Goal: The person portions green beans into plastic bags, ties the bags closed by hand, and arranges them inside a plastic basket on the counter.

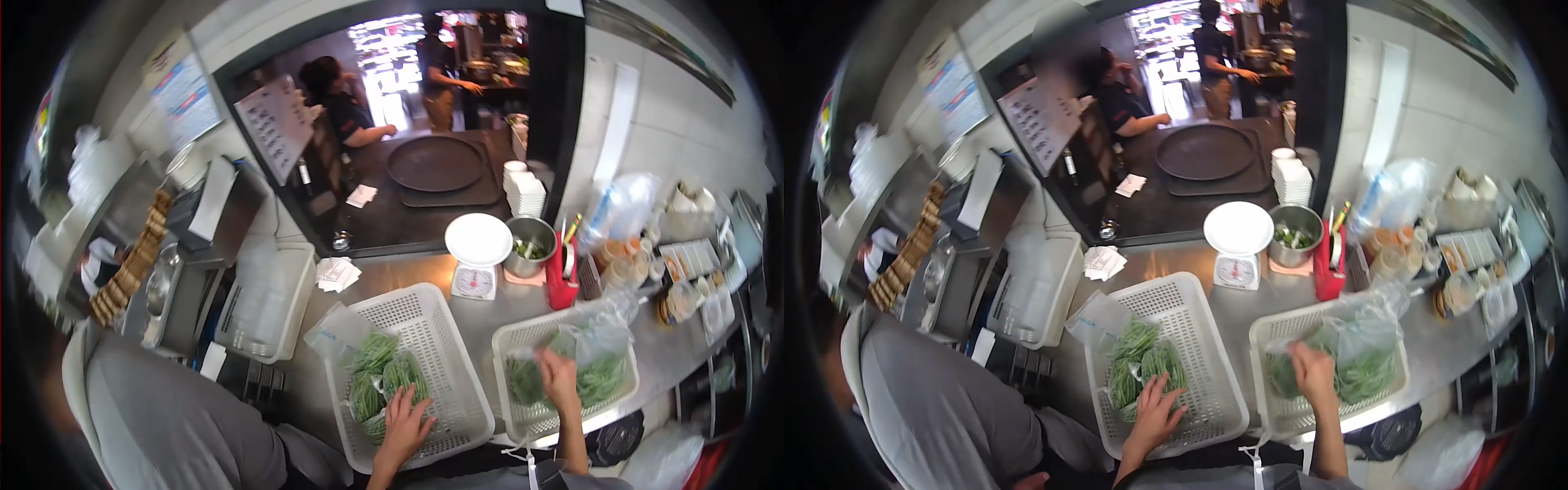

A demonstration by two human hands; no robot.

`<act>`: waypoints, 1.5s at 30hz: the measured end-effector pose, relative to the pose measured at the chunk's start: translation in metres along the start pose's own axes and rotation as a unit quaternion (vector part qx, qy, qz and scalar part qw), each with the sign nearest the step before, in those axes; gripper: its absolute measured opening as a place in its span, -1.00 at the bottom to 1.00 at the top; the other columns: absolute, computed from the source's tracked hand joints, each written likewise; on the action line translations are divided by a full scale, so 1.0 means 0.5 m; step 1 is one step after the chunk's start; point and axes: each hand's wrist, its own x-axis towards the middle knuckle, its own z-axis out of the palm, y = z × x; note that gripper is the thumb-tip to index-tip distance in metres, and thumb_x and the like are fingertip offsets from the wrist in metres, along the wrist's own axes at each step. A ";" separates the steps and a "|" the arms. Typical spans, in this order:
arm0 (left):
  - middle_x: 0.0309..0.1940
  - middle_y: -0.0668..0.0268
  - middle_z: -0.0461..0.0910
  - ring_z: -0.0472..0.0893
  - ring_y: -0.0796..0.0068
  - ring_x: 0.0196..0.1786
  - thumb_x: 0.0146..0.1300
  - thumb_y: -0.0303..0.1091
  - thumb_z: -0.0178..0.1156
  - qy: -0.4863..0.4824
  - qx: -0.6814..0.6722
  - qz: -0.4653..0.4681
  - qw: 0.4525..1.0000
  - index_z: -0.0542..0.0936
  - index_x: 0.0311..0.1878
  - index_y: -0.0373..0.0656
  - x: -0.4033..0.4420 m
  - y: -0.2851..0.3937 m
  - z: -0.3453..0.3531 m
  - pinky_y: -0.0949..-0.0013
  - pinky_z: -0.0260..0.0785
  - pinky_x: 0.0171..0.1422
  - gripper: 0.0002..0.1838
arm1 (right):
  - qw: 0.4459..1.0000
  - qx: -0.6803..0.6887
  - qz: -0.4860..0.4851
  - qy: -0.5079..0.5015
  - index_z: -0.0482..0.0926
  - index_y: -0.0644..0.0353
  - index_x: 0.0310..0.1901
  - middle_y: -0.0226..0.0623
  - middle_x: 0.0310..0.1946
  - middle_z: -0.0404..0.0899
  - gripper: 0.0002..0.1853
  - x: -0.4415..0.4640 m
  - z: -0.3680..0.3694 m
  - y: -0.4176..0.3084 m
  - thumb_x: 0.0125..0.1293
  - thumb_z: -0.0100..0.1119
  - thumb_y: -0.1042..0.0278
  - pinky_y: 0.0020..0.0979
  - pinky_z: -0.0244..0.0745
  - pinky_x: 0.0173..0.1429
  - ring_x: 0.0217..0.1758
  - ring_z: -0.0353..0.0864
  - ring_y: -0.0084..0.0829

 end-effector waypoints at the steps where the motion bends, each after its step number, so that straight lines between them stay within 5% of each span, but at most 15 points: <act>1: 0.32 0.00 0.12 0.08 -0.06 0.36 0.17 -0.11 0.18 0.003 -0.031 0.017 0.999 0.41 0.16 -0.04 0.001 0.005 -0.002 -0.02 -0.07 0.38 -0.50 | 0.997 0.058 -0.044 -0.031 0.58 0.21 -0.34 -0.22 -0.50 0.58 -0.93 0.011 -0.013 -0.015 0.16 0.12 0.49 -0.28 0.46 -0.20 -0.43 0.57 -0.12; 6: 0.33 0.05 0.10 0.12 0.04 0.36 0.15 -0.07 0.21 -0.002 -0.144 0.141 0.979 0.24 0.29 -0.13 0.033 0.105 -0.087 0.08 -0.03 0.39 -0.31 | 0.903 0.243 -0.232 -0.269 0.65 0.17 -0.32 -0.24 -0.37 0.64 -0.90 0.079 -0.095 -0.151 0.15 0.17 0.43 -0.33 0.49 -0.27 -0.37 0.62 -0.23; 9: 0.24 0.05 0.24 0.24 0.15 0.29 0.15 -0.11 0.22 0.043 -0.109 0.230 0.966 0.31 0.25 -0.16 0.056 0.163 -0.100 0.21 0.10 0.36 -0.37 | 0.810 0.313 -0.422 -0.262 0.64 0.14 -0.31 -0.31 -0.44 0.61 -0.88 0.115 -0.059 -0.223 0.14 0.21 0.34 -0.40 0.47 -0.33 -0.42 0.60 -0.31; 11: 0.13 0.07 0.36 0.34 0.14 0.20 0.22 -0.11 0.14 -0.147 -0.202 0.156 0.956 0.36 0.18 -0.17 0.036 0.157 -0.090 0.25 0.21 0.24 -0.48 | 0.756 0.329 -0.490 -0.283 0.64 0.14 -0.31 -0.33 -0.46 0.60 -0.88 0.109 -0.034 -0.281 0.13 0.22 0.33 -0.41 0.47 -0.36 -0.44 0.58 -0.32; 13: 0.00 0.08 0.45 0.42 0.14 0.11 0.27 -0.12 0.08 -0.188 -0.268 0.123 0.937 0.42 0.10 -0.18 0.012 0.137 -0.062 0.28 0.30 0.14 -0.58 | 0.724 0.295 -0.523 -0.340 0.64 0.14 -0.32 -0.34 -0.48 0.59 -0.87 0.094 -0.021 -0.333 0.13 0.22 0.33 -0.40 0.46 -0.39 -0.46 0.57 -0.32; 18: -0.16 0.09 0.48 0.48 0.13 -0.11 0.34 -0.29 -0.05 0.087 -0.321 0.056 0.942 0.42 0.12 -0.18 -0.071 0.101 0.011 0.24 0.34 -0.01 -0.67 | 0.759 0.396 -0.385 -0.346 0.64 0.26 -0.27 -0.34 -0.46 0.61 -0.75 0.056 0.043 -0.350 0.01 0.35 0.35 -0.49 0.42 -0.37 -0.46 0.57 -0.44; 21: -0.21 0.09 0.46 0.48 0.14 -0.18 0.28 -0.44 -0.06 0.130 0.047 0.084 0.987 0.29 0.27 -0.17 -0.101 0.032 0.047 0.15 0.33 -0.09 -0.54 | 0.810 0.437 -0.228 -0.317 0.62 0.30 -0.28 -0.31 -0.41 0.59 -0.69 0.044 0.056 -0.377 -0.05 0.39 0.31 -0.46 0.41 -0.24 -0.33 0.55 -0.48; 24: -0.24 0.13 0.47 0.40 0.20 -0.31 0.26 -0.49 -0.10 0.291 0.053 0.041 0.954 0.16 0.37 -0.10 -0.135 0.035 -0.001 0.17 0.26 -0.13 -0.43 | 0.797 0.463 -0.228 -0.314 0.61 0.33 -0.26 -0.23 -0.32 0.58 -0.65 0.030 0.079 -0.422 -0.09 0.40 0.31 -0.40 0.37 -0.05 -0.19 0.53 -0.47; 25: -0.25 0.11 0.48 0.43 0.15 -0.27 0.23 -0.49 -0.08 0.373 0.013 0.059 0.926 0.25 0.30 -0.15 -0.134 0.037 -0.010 0.16 0.27 -0.14 -0.49 | 0.792 0.432 -0.232 -0.364 0.61 0.33 -0.27 -0.21 -0.29 0.58 -0.66 0.019 0.092 -0.412 -0.08 0.39 0.32 -0.36 0.35 0.02 -0.16 0.53 -0.44; 29: -0.22 0.11 0.49 0.52 0.08 -0.21 0.19 -0.51 -0.05 0.173 -0.160 -0.137 0.962 0.19 0.27 -0.21 -0.141 0.021 0.016 0.10 0.35 -0.17 -0.47 | 0.806 0.320 -0.276 -0.414 0.58 0.35 -0.33 -0.17 -0.37 0.62 -0.85 -0.012 0.178 -0.381 0.14 0.13 0.43 -0.20 0.17 0.28 -0.24 0.59 -0.24; 32: -0.16 0.24 0.49 0.53 0.31 -0.11 0.28 -0.47 -0.13 0.418 -0.406 -0.099 0.807 0.24 0.23 -0.11 -0.116 0.015 0.119 0.26 0.38 -0.07 -0.58 | 0.784 0.389 -0.236 -0.423 0.57 0.36 -0.34 -0.17 -0.49 0.62 -0.81 -0.063 0.227 -0.390 0.24 -0.07 0.50 -0.15 0.04 0.36 -0.35 0.62 -0.26; 34: -0.06 0.20 0.39 0.43 0.30 -0.02 0.28 -0.43 -0.10 0.425 -0.388 -0.113 0.810 0.15 0.27 -0.12 -0.111 0.017 0.113 0.27 0.29 0.02 -0.53 | 0.736 0.456 -0.113 -0.487 0.57 0.36 -0.35 -0.16 -0.51 0.60 -0.81 -0.093 0.254 -0.385 0.23 -0.08 0.51 -0.14 0.01 0.38 -0.37 0.62 -0.30; 35: -0.02 0.18 0.34 0.38 0.29 0.03 0.28 -0.42 -0.09 0.424 -0.369 -0.121 0.818 0.11 0.28 -0.13 -0.114 0.020 0.104 0.28 0.25 0.06 -0.51 | 0.716 0.436 -0.244 -0.487 0.54 0.37 -0.35 -0.17 -0.52 0.58 -0.83 -0.094 0.239 -0.404 0.20 -0.08 0.55 -0.20 0.17 0.29 -0.37 0.61 -0.35; 39: 0.17 0.09 0.15 0.19 0.27 0.22 0.28 -0.35 -0.04 0.437 -0.292 -0.126 0.841 -0.06 0.35 -0.15 -0.123 0.030 0.071 0.31 0.07 0.23 -0.37 | 0.678 0.388 -0.275 -0.560 0.50 0.35 -0.40 -0.17 -0.47 0.57 -0.90 -0.098 0.229 -0.401 0.12 -0.05 0.59 -0.40 0.43 -0.24 -0.40 0.58 -0.36; 45: 0.43 0.06 -0.15 -0.13 0.24 0.48 0.31 -0.24 -0.01 0.467 -0.325 -0.084 0.818 -0.24 0.44 -0.15 -0.126 0.049 0.005 0.30 -0.21 0.46 -0.22 | 0.661 0.413 -0.421 -0.464 0.49 0.35 -0.43 -0.24 -0.50 0.53 -0.86 -0.118 0.201 -0.449 0.18 -0.10 0.59 -0.49 0.37 -0.33 -0.47 0.49 -0.49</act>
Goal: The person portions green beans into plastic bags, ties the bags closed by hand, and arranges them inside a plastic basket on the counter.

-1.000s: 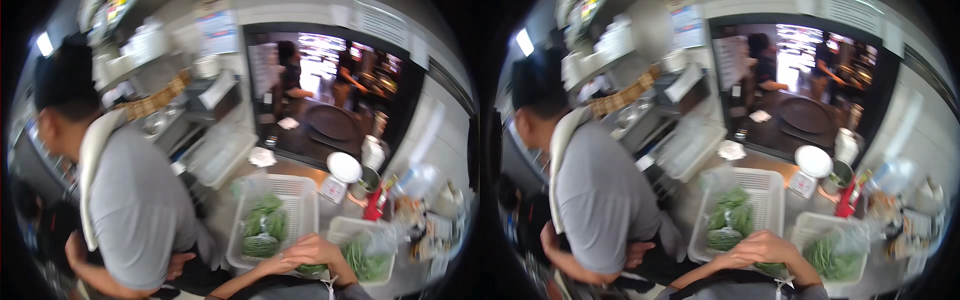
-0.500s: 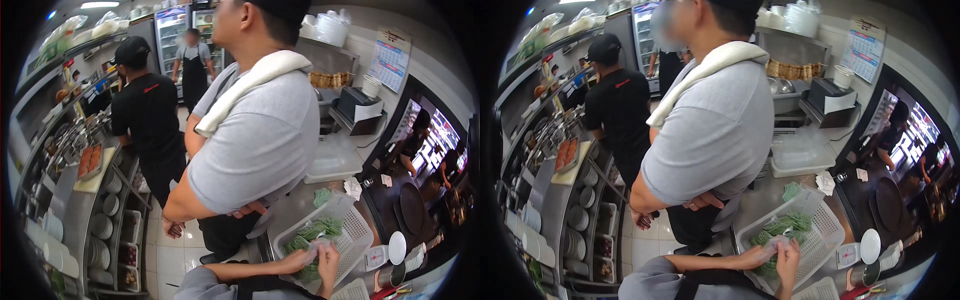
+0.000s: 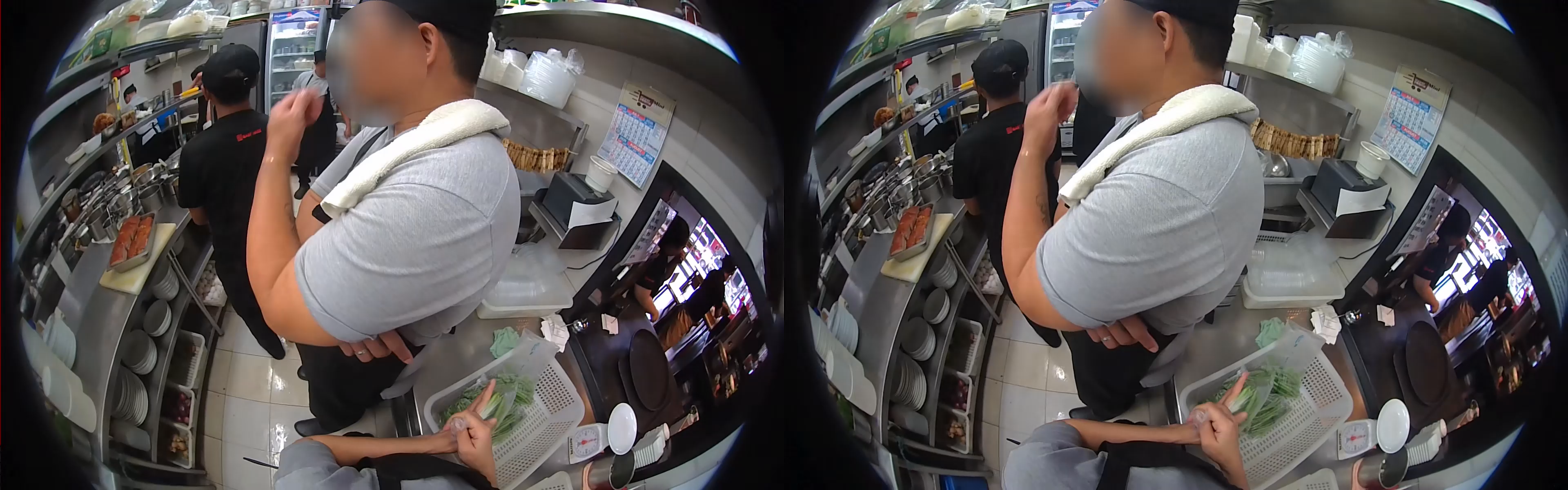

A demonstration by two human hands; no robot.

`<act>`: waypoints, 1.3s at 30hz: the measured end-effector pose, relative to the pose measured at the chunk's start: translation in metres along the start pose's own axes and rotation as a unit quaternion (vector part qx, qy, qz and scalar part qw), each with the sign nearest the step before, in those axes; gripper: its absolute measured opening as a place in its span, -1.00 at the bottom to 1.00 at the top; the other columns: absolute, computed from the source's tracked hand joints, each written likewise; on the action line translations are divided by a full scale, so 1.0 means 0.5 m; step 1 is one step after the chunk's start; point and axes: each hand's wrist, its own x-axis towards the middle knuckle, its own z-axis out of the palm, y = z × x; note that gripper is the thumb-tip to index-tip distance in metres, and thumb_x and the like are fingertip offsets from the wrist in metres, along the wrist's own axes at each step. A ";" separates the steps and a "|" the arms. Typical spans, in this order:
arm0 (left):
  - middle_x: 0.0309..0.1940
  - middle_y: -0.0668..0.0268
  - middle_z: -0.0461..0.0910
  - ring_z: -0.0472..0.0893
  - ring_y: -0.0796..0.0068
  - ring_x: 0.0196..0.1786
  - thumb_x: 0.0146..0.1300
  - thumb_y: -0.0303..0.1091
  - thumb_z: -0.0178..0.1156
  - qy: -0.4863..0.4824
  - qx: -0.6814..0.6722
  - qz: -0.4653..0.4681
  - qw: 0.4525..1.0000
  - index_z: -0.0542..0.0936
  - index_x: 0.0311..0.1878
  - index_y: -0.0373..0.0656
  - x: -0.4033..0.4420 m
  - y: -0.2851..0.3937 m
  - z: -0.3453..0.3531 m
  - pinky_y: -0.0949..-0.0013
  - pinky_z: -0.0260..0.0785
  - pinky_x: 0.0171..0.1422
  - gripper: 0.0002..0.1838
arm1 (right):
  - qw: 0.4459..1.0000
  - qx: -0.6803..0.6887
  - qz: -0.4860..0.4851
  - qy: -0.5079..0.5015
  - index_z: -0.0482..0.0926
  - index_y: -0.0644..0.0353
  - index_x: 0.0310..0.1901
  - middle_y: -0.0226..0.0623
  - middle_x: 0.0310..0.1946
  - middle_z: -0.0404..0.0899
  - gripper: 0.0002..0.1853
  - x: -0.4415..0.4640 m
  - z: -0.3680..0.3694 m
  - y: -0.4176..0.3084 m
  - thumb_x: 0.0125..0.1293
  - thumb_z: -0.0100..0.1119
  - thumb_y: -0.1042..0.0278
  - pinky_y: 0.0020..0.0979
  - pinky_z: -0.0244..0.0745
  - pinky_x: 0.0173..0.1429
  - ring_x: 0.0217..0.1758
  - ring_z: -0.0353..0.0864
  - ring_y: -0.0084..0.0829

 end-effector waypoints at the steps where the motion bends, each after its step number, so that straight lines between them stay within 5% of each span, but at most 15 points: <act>1: 0.43 0.08 -0.13 -0.11 0.25 0.47 0.33 -0.21 -0.05 -0.001 -0.010 0.022 1.000 -0.20 0.43 -0.15 0.013 0.000 0.000 0.30 -0.21 0.46 -0.26 | 0.999 -0.020 -0.037 0.007 0.49 0.34 -0.44 -0.24 -0.50 0.52 -0.86 0.015 -0.002 -0.019 0.17 -0.11 0.59 -0.49 0.37 -0.35 -0.48 0.48 -0.48; 2: 0.43 0.11 -0.11 -0.09 0.25 0.47 0.36 -0.18 -0.09 -0.004 -0.019 0.045 0.999 -0.16 0.43 -0.16 0.031 0.005 -0.001 0.31 -0.20 0.46 -0.29 | 0.997 -0.035 -0.070 0.017 0.49 0.33 -0.39 -0.29 -0.56 0.49 -0.88 0.030 -0.007 -0.042 0.16 -0.10 0.60 -0.49 0.36 -0.31 -0.46 0.47 -0.48; 6: 0.39 0.15 0.05 0.05 0.31 0.43 0.42 0.01 -0.26 -0.036 -0.148 0.045 0.987 -0.01 0.40 -0.24 0.071 0.080 -0.023 0.40 -0.16 0.44 -0.35 | 0.971 0.181 0.060 0.147 0.42 0.34 -0.21 -0.30 -0.38 0.43 -0.84 -0.011 -0.033 -0.063 0.18 -0.03 0.48 -0.47 0.37 -0.17 -0.39 0.43 -0.45; 8: 0.36 0.15 0.13 0.09 0.34 0.41 0.41 0.09 -0.39 0.003 -0.123 0.049 0.991 0.05 0.38 -0.25 0.096 0.100 -0.026 0.41 -0.14 0.43 -0.32 | 0.948 0.129 -0.131 0.259 0.35 0.36 0.00 -0.12 -0.10 0.42 -0.64 0.004 -0.054 -0.051 0.21 -0.01 0.35 -0.37 0.38 0.04 -0.12 0.47 -0.35; 10: 0.30 0.19 0.26 0.26 0.36 0.33 0.41 0.10 -0.44 0.059 -0.083 0.068 0.992 0.12 0.38 -0.15 0.114 0.141 -0.033 0.42 0.03 0.38 -0.36 | 0.883 -0.045 -0.088 0.459 0.16 0.34 0.23 -0.03 0.14 0.29 -0.33 -0.018 -0.098 -0.010 0.18 0.14 0.15 -0.25 0.19 0.30 0.23 0.28 -0.23; 13: 0.32 0.19 0.23 0.26 0.36 0.33 0.41 0.11 -0.46 0.010 -0.118 0.094 0.989 0.12 0.38 -0.16 0.112 0.187 -0.043 0.42 0.05 0.37 -0.34 | 0.899 0.110 -0.032 0.423 0.05 0.37 0.32 -0.06 0.28 0.13 0.02 0.005 -0.133 -0.074 -0.02 0.37 -0.07 -0.22 -0.02 0.40 0.36 0.11 -0.19; 14: 0.36 0.21 0.15 0.08 0.32 0.41 0.42 0.06 -0.46 -0.048 -0.155 0.075 0.984 0.08 0.36 -0.31 0.100 0.207 -0.038 0.38 -0.17 0.45 -0.33 | 0.896 0.192 -0.018 0.400 -0.04 0.33 0.35 -0.13 0.26 0.19 0.18 0.000 -0.139 -0.067 -0.18 0.48 -0.10 -0.24 0.11 0.35 0.29 0.22 -0.21; 17: 0.37 0.22 0.14 0.00 0.27 0.45 0.43 0.04 -0.47 -0.073 -0.033 0.208 0.975 0.09 0.37 -0.29 0.098 0.188 -0.004 0.30 -0.25 0.47 -0.35 | 0.872 0.293 0.046 0.389 -0.01 0.33 0.33 -0.14 0.21 0.24 0.17 -0.026 -0.143 -0.067 -0.25 0.55 0.04 -0.28 0.26 0.26 0.20 0.33 -0.25; 20: 0.43 0.11 -0.09 -0.14 0.24 0.48 0.40 0.10 -0.40 -0.057 -0.065 0.169 0.982 -0.07 0.42 -0.22 0.094 0.197 0.014 0.19 -0.32 0.47 -0.31 | 0.861 0.275 0.121 0.411 0.11 0.34 0.25 -0.13 0.13 0.31 0.00 -0.064 -0.139 -0.036 -0.18 0.51 0.13 -0.33 0.36 0.17 0.12 0.40 -0.31; 24: 0.44 0.01 -0.29 -0.18 0.19 0.48 0.38 0.09 -0.29 -0.036 -0.191 0.195 0.961 -0.26 0.43 -0.18 0.090 0.173 0.056 0.21 -0.30 0.46 -0.24 | 0.856 0.265 0.087 0.436 0.15 0.36 0.20 -0.16 0.03 0.38 -0.10 -0.068 -0.115 -0.025 -0.12 0.46 0.19 -0.35 0.40 0.12 0.04 0.45 -0.31; 30: 0.45 0.03 -0.32 -0.21 0.14 0.48 0.39 0.08 -0.28 -0.042 -0.210 0.160 0.964 -0.24 0.44 -0.10 0.093 0.189 0.064 0.17 -0.33 0.46 -0.27 | 0.842 0.322 0.088 0.425 0.20 0.32 0.21 -0.14 0.06 0.39 -0.27 -0.066 -0.112 -0.018 0.08 0.29 0.14 -0.31 0.39 0.14 0.09 0.44 -0.31; 33: 0.44 0.03 -0.24 -0.21 0.14 0.48 0.41 0.07 -0.37 -0.154 -0.161 0.232 0.947 0.06 0.39 -0.17 0.137 0.189 0.032 0.12 -0.36 0.47 -0.36 | 0.792 0.455 0.115 0.390 0.21 0.30 0.22 -0.13 0.12 0.36 -0.35 -0.078 -0.119 0.014 0.20 0.17 0.10 -0.27 0.37 0.20 0.16 0.40 -0.30; 36: 0.26 0.01 0.27 -0.14 0.21 0.48 0.43 -0.04 -0.44 -0.162 -0.227 0.256 0.926 0.50 -0.03 -0.28 0.174 0.183 0.020 0.12 -0.24 0.47 -0.42 | 0.761 0.540 0.099 0.347 0.20 0.30 0.24 -0.15 0.17 0.33 -0.37 -0.060 -0.115 0.027 0.26 0.10 0.06 -0.25 0.33 0.27 0.20 0.37 -0.28; 39: -0.18 0.05 0.59 -0.09 0.21 0.47 0.44 0.01 -0.51 -0.196 -0.302 0.173 0.917 0.45 -0.53 -0.22 0.182 0.172 0.001 0.13 -0.13 0.44 -0.33 | 0.744 0.570 0.105 0.333 0.13 0.27 0.28 -0.14 0.20 0.28 -0.33 -0.057 -0.101 0.042 0.27 0.09 0.06 -0.22 0.30 0.29 0.23 0.34 -0.26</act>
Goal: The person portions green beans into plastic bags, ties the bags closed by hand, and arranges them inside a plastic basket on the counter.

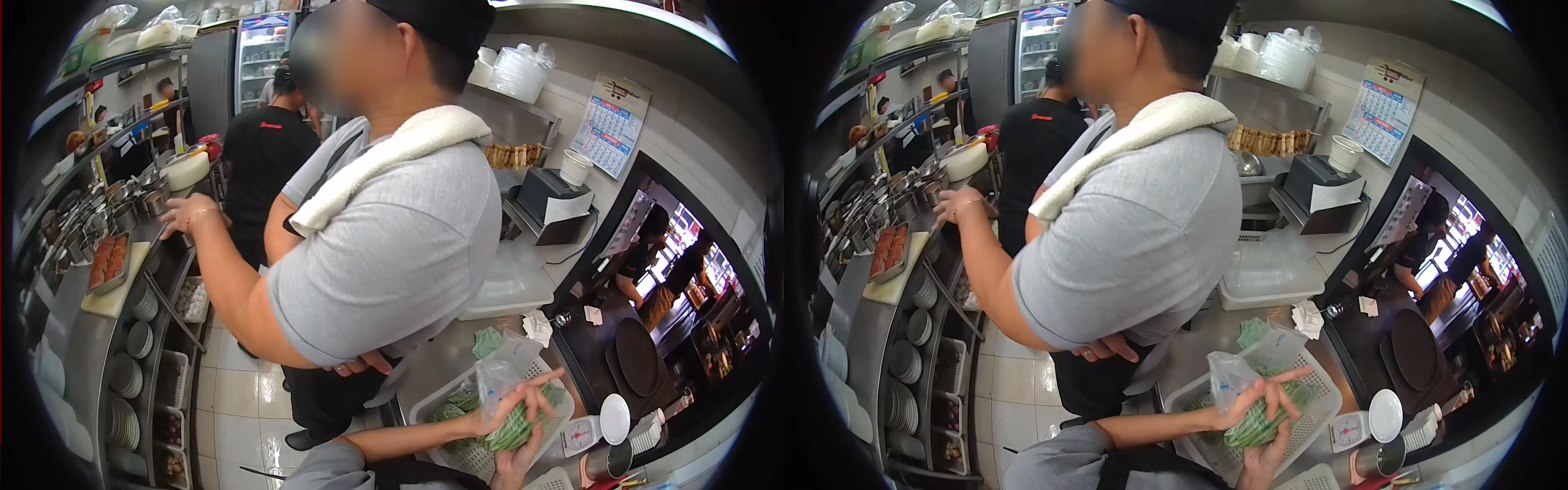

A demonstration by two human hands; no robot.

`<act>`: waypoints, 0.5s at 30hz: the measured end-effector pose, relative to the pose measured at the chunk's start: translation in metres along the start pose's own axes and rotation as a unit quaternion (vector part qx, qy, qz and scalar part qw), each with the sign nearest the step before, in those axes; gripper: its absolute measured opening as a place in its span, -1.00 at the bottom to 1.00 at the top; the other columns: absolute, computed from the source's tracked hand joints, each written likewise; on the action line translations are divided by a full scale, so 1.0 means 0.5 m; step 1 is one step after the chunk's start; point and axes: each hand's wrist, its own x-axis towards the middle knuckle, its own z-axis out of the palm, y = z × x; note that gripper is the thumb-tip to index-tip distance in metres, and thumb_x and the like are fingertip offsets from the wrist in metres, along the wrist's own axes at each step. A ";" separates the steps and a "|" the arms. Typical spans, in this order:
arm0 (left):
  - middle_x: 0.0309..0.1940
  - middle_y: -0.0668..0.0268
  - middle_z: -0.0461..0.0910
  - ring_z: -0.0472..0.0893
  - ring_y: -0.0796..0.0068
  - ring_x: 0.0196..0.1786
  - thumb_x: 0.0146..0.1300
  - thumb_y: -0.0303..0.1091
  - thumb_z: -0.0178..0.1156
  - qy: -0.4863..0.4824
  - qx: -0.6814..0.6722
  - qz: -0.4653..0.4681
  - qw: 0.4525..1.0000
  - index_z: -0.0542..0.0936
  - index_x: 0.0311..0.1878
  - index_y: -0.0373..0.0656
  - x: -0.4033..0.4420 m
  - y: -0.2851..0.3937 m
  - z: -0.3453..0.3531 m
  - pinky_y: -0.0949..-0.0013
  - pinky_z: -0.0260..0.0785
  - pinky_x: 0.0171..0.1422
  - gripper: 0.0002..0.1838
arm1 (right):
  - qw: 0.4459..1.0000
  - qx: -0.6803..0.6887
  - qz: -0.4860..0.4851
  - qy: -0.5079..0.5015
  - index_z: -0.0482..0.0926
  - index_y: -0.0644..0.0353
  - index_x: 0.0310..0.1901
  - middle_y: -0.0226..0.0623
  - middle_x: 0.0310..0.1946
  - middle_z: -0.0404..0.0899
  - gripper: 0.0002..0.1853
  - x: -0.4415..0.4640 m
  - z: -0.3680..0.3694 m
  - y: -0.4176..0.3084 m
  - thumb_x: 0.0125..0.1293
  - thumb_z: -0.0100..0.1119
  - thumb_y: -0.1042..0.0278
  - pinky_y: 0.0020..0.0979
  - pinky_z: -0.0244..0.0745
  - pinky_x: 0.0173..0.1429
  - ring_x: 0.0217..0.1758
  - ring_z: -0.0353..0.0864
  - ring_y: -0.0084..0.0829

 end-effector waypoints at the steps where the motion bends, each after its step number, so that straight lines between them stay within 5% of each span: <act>1: -0.59 0.22 0.56 0.19 0.20 0.37 0.43 0.07 -0.53 0.092 0.012 -0.038 0.995 0.27 -0.72 -0.13 -0.001 0.004 0.014 0.14 -0.01 0.40 -0.31 | 0.999 -0.049 -0.006 0.014 0.06 0.27 0.30 -0.12 0.23 0.21 -0.27 -0.001 0.002 0.002 0.25 0.11 0.05 -0.22 0.26 0.31 0.25 0.30 -0.25; 4: -0.74 0.26 0.45 0.44 0.26 0.12 0.42 0.09 -0.51 0.106 0.008 -0.110 0.988 0.21 -0.75 -0.09 -0.018 -0.025 -0.034 0.21 0.16 0.28 -0.32 | 0.969 -0.230 -0.069 0.049 -0.11 0.28 0.36 -0.09 0.31 0.07 -0.13 -0.011 0.013 -0.002 0.21 0.15 0.03 -0.20 0.12 0.36 0.32 0.19 -0.21; 6: -0.81 0.29 0.36 0.52 0.39 -0.23 0.40 0.15 -0.48 0.099 0.000 -0.169 0.981 0.17 -0.78 -0.07 -0.034 -0.041 -0.041 0.32 0.32 0.02 -0.32 | 0.904 -0.386 -0.174 0.062 -0.14 0.26 0.38 -0.08 0.33 0.02 -0.12 -0.007 0.002 -0.013 0.21 0.16 0.04 -0.20 0.01 0.39 0.34 0.14 -0.18; 9: -0.79 0.34 0.33 0.42 0.53 -0.62 0.40 0.15 -0.37 0.023 -0.007 -0.257 0.966 0.24 -0.72 -0.09 -0.083 -0.073 -0.034 0.45 0.37 -0.37 -0.35 | 0.686 -0.619 -0.382 -0.015 0.18 0.37 0.24 -0.05 0.15 0.33 -0.42 0.014 -0.010 -0.041 0.33 0.00 0.14 -0.30 0.49 0.05 0.06 0.47 -0.25; 12: -0.73 0.37 0.33 0.37 0.56 -0.67 0.39 0.11 -0.30 0.018 0.009 -0.331 0.944 0.31 -0.61 -0.12 -0.147 -0.095 0.003 0.49 0.31 -0.48 -0.42 | 0.565 -0.792 -0.162 -0.167 0.34 0.27 0.20 -0.08 0.20 0.30 -0.42 -0.005 -0.024 -0.063 0.24 0.14 0.09 -0.21 0.04 0.35 0.25 0.27 -0.27; 15: -0.65 0.37 0.37 0.39 0.56 -0.65 0.39 0.06 -0.24 -0.011 -0.034 -0.322 0.946 0.34 -0.54 -0.14 -0.212 -0.136 0.008 0.49 0.27 -0.52 -0.49 | 0.769 -0.609 0.111 -0.156 0.51 0.36 -0.01 -0.11 -0.07 0.52 -0.58 -0.004 -0.034 -0.043 0.29 0.07 0.14 -0.32 0.40 0.00 0.00 0.48 -0.31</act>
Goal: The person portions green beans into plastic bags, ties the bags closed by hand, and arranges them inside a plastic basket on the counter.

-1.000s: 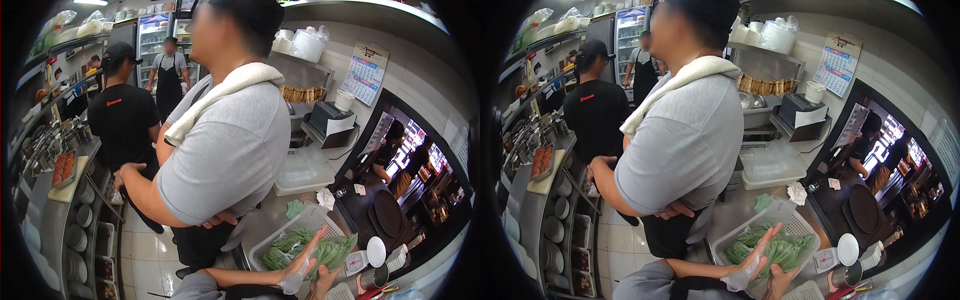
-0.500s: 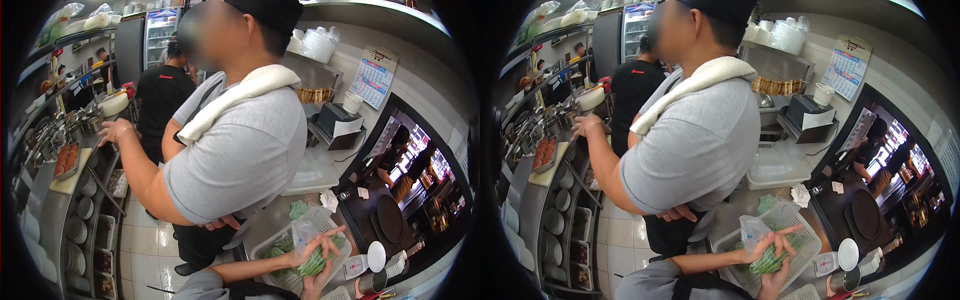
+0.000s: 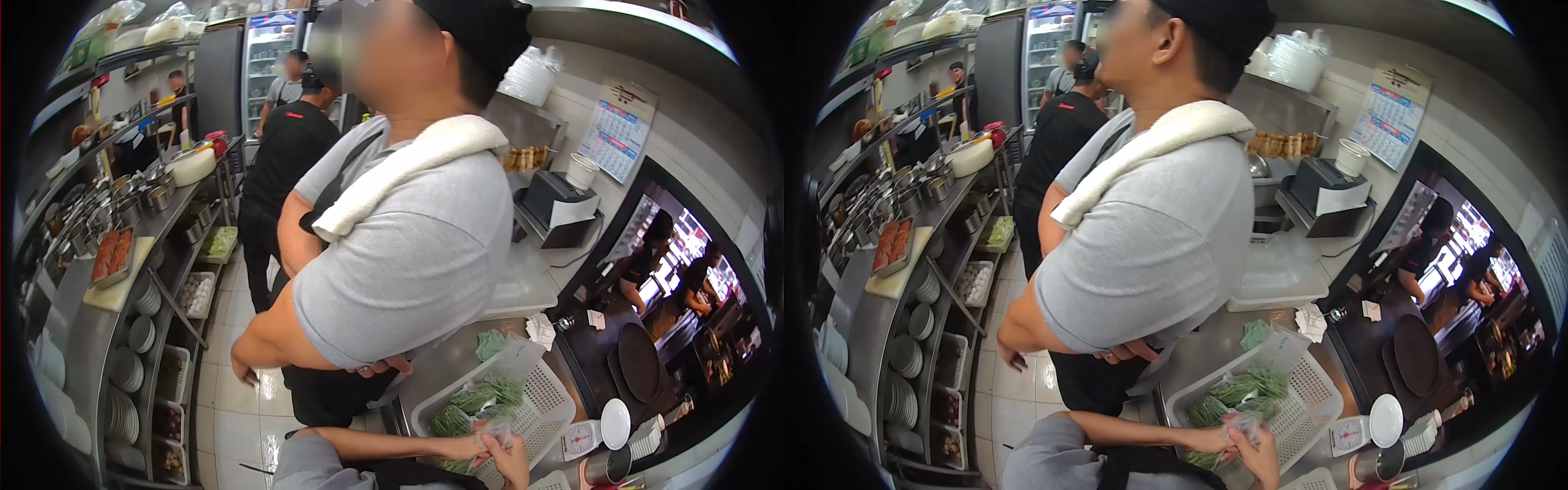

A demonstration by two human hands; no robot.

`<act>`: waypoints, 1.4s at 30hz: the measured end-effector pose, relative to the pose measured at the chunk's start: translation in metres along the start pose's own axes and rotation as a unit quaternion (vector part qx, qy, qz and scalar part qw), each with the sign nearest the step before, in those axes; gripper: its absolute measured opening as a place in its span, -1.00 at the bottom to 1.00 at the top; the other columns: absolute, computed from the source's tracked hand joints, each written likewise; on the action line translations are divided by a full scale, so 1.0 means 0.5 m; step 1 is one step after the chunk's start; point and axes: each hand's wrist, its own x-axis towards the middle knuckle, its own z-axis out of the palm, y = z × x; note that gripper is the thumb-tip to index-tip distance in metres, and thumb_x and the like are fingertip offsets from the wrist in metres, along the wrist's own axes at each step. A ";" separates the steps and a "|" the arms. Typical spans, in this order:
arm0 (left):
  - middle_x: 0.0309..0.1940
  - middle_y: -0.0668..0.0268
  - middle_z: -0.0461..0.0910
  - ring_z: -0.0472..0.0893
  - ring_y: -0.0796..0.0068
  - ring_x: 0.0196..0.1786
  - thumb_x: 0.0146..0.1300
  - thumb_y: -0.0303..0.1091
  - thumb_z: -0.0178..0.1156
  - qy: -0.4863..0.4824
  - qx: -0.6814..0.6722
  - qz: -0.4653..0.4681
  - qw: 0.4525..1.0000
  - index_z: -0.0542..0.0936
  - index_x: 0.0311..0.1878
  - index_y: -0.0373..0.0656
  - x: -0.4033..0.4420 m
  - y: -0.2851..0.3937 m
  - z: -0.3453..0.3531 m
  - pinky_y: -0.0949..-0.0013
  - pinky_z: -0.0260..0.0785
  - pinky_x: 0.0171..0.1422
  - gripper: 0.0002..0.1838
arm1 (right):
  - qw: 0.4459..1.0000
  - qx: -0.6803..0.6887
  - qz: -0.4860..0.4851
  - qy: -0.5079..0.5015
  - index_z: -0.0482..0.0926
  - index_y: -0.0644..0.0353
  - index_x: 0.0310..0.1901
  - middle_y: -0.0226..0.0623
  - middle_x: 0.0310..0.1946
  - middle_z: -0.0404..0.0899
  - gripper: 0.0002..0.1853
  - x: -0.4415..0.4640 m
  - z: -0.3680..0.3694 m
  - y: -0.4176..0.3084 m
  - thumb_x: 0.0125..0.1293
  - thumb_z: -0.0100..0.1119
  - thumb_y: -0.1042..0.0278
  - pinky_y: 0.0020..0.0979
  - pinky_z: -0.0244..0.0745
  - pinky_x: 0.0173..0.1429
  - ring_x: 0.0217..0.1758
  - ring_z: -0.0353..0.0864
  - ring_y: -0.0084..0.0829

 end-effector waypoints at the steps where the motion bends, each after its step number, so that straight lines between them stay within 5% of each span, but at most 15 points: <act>1: -0.64 0.37 0.38 0.39 0.56 -0.64 0.39 0.04 -0.23 -0.036 0.015 0.007 0.999 0.34 -0.55 -0.13 -0.007 -0.013 -0.012 0.49 0.27 -0.51 -0.50 | 0.996 0.081 0.042 -0.023 0.54 0.38 -0.07 -0.13 -0.15 0.57 -0.61 0.001 0.007 -0.009 0.31 0.05 0.16 -0.37 0.48 -0.14 -0.08 0.53 -0.33; 5: -0.47 0.33 0.46 0.48 0.53 -0.33 0.35 -0.05 -0.15 -0.074 -0.026 -0.084 0.993 0.42 -0.46 -0.16 -0.023 -0.007 -0.031 0.45 0.31 -0.18 -0.59 | 0.954 0.292 0.065 0.026 0.53 0.45 -0.16 -0.12 -0.29 0.62 -0.65 0.005 0.043 -0.059 0.39 -0.11 0.26 -0.61 0.41 -0.70 -0.29 0.60 -0.35; 7: -0.29 0.31 0.47 0.44 0.54 -0.16 0.32 -0.07 -0.07 -0.050 0.018 -0.127 0.990 0.48 -0.32 -0.19 -0.039 -0.003 -0.032 0.47 0.25 -0.02 -0.65 | 0.916 0.389 0.024 0.094 0.49 0.36 -0.31 -0.19 -0.46 0.57 -0.68 0.012 0.051 -0.036 0.39 -0.13 0.25 -0.47 0.57 -0.42 -0.42 0.55 -0.41; 10: -0.08 0.32 0.42 0.38 0.56 0.01 0.28 -0.09 0.03 -0.027 0.025 -0.226 0.973 0.51 -0.13 -0.22 -0.057 0.046 -0.020 0.51 0.18 0.13 -0.65 | 0.849 0.525 0.003 0.057 0.32 0.17 -0.44 -0.39 -0.62 0.35 -0.75 0.009 0.040 0.002 0.39 -0.12 0.26 -0.14 0.37 0.09 -0.53 0.39 -0.54; 13: -0.11 0.36 0.43 0.37 0.58 0.00 0.31 -0.12 -0.02 -0.023 -0.029 -0.279 0.959 0.49 -0.07 -0.23 -0.063 0.042 -0.012 0.53 0.17 0.12 -0.64 | 0.814 0.577 0.048 0.041 0.19 0.05 -0.53 -0.53 -0.72 0.07 -0.68 0.008 0.040 0.000 0.38 -0.08 0.19 -0.38 0.38 -0.15 -0.66 0.14 -0.63; 15: -0.15 0.37 0.43 0.37 0.60 -0.02 0.34 -0.13 -0.06 -0.029 -0.016 -0.323 0.946 0.48 -0.06 -0.24 -0.059 0.078 -0.005 0.53 0.17 0.10 -0.65 | 0.786 0.613 0.054 0.057 0.19 0.05 -0.52 -0.57 -0.73 0.03 -0.66 0.008 0.042 -0.012 0.41 -0.12 0.14 -0.51 0.19 -0.43 -0.69 -0.02 -0.66; 18: -0.21 0.40 0.44 0.42 0.62 -0.16 0.34 -0.18 -0.07 -0.070 -0.040 -0.277 0.958 0.48 -0.12 -0.23 -0.061 0.037 -0.025 0.53 0.24 -0.03 -0.70 | 0.765 0.636 0.080 0.067 0.20 0.07 -0.50 -0.58 -0.75 -0.05 -0.62 0.007 0.043 -0.014 0.42 -0.14 0.04 -0.55 -0.03 -0.60 -0.73 -0.11 -0.66; 21: -0.23 0.36 0.43 0.37 0.64 -0.11 0.39 -0.18 -0.14 -0.067 -0.030 -0.272 0.959 0.43 -0.25 -0.20 -0.055 0.062 -0.009 0.55 0.15 0.05 -0.71 | 0.726 0.674 0.089 0.107 0.23 0.08 -0.45 -0.59 -0.75 -0.08 -0.65 0.006 0.039 -0.017 0.41 -0.12 0.04 -0.56 -0.09 -0.62 -0.73 -0.14 -0.67; 24: -0.25 0.33 0.45 0.38 0.60 -0.14 0.39 -0.17 -0.15 -0.060 -0.079 -0.215 0.971 0.39 -0.26 -0.19 -0.050 0.064 0.001 0.51 0.18 0.03 -0.72 | 0.673 0.727 0.070 0.115 0.29 0.07 -0.39 -0.61 -0.76 -0.09 -0.69 0.012 0.038 0.017 0.40 -0.11 0.03 -0.56 -0.14 -0.63 -0.75 -0.16 -0.68; 30: -0.23 0.25 0.46 0.38 0.53 -0.06 0.41 -0.15 -0.18 0.052 -0.174 -0.307 0.934 0.37 -0.26 -0.19 -0.039 0.057 0.018 0.45 0.23 0.08 -0.70 | 0.547 0.830 0.014 0.109 0.38 0.02 -0.34 -0.62 -0.78 -0.09 -0.71 0.029 0.030 0.078 0.37 -0.08 -0.02 -0.57 -0.15 -0.64 -0.79 -0.16 -0.67; 34: -0.23 0.23 0.45 0.40 0.49 -0.04 0.42 -0.13 -0.20 0.005 -0.170 -0.207 0.964 0.35 -0.38 -0.14 -0.039 0.008 0.003 0.40 0.27 0.10 -0.67 | 0.530 0.838 -0.060 0.118 0.41 0.04 -0.33 -0.63 -0.77 -0.07 -0.71 0.014 -0.008 0.106 0.40 -0.13 0.04 -0.57 -0.14 -0.65 -0.78 -0.15 -0.68; 37: -0.23 0.23 0.45 0.40 0.46 -0.04 0.42 -0.13 -0.20 0.051 -0.177 -0.226 0.957 0.31 -0.46 -0.10 -0.041 0.022 0.008 0.36 0.26 0.14 -0.65 | 0.615 0.718 -0.084 0.314 0.42 0.06 -0.31 -0.60 -0.75 -0.08 -0.75 -0.019 -0.076 0.115 0.42 -0.15 0.11 -0.58 -0.10 -0.62 -0.76 -0.15 -0.68; 40: -0.26 0.24 0.45 0.40 0.42 -0.01 0.41 -0.15 -0.18 0.120 -0.217 -0.225 0.942 0.36 -0.46 -0.11 -0.047 0.036 -0.012 0.32 0.27 0.15 -0.65 | 0.734 0.523 -0.166 0.400 0.44 0.12 -0.25 -0.52 -0.69 0.26 -0.81 -0.090 -0.128 0.059 0.42 -0.16 0.26 -0.54 0.18 -0.55 -0.71 0.17 -0.63; 42: -0.28 0.27 0.46 0.42 0.46 -0.05 0.40 -0.14 -0.15 0.094 -0.229 -0.225 0.942 0.42 -0.39 -0.15 -0.036 0.020 -0.026 0.33 0.30 0.12 -0.67 | 0.904 0.240 -0.146 0.322 0.44 0.15 -0.10 -0.36 -0.46 0.47 -0.83 -0.112 -0.101 0.010 0.38 -0.14 0.39 -0.49 0.34 -0.40 -0.52 0.40 -0.54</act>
